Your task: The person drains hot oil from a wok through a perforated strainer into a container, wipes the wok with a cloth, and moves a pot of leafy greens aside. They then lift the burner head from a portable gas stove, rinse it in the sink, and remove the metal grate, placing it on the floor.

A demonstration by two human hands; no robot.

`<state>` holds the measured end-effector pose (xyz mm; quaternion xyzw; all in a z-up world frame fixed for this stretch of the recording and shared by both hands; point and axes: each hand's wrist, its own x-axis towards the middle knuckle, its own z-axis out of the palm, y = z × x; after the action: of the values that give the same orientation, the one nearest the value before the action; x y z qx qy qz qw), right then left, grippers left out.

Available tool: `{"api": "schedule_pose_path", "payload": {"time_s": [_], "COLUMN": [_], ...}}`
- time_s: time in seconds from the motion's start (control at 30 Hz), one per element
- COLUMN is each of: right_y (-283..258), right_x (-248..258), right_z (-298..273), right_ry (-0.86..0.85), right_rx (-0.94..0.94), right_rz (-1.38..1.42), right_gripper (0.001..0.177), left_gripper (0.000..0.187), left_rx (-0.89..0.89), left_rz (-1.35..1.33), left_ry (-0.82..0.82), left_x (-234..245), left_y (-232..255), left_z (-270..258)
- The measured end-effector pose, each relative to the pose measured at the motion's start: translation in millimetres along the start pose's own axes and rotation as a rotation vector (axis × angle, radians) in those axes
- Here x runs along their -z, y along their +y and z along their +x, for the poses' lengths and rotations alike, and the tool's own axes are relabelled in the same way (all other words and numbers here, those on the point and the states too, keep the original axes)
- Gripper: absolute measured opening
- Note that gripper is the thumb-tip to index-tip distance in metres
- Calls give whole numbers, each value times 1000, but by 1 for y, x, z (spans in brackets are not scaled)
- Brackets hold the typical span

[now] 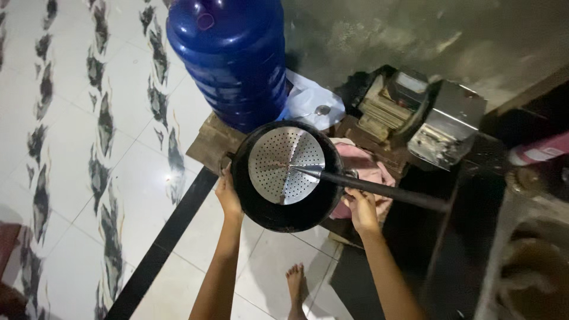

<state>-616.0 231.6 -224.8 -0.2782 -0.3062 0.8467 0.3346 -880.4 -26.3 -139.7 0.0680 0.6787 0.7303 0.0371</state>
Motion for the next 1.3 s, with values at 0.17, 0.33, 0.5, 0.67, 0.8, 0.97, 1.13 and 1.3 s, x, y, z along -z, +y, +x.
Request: {"api": "schedule_pose_path", "payload": {"time_s": [0.17,0.33,0.5,0.67,0.8,0.97,1.13,1.3], "right_y": [34,49,65,76,79,75,70,59], "right_x": [4,20,33,36,28,24,25,19], "right_z": [40,64,75,82,80,65,36,22], "right_ry": [60,178,235,253,225,227,280,438], "right_rx": [33,-14,-15,-23,2,25,-44,-150], "right_rz": [-22,-63,23,60,158,186,62,-140], "right_gripper": [20,17,20,21,21,22,27,38], "left_gripper": [51,52,53,51,52,58,75,85], "left_rx": [76,114,38,58,-8,-153,-90,-432], "left_rz": [-229,-257,-11,-169,158,381,729,1029], "left_ry": [-83,-135,-178,-216,-129,-158,17,-64], "left_x": [-14,-37,-55,-60,-56,-63,-76,-135], "left_y": [-43,-69,-79,-94,-102,-84,-34,19], "left_z": [45,73,93,109,113,103,54,-38]}}
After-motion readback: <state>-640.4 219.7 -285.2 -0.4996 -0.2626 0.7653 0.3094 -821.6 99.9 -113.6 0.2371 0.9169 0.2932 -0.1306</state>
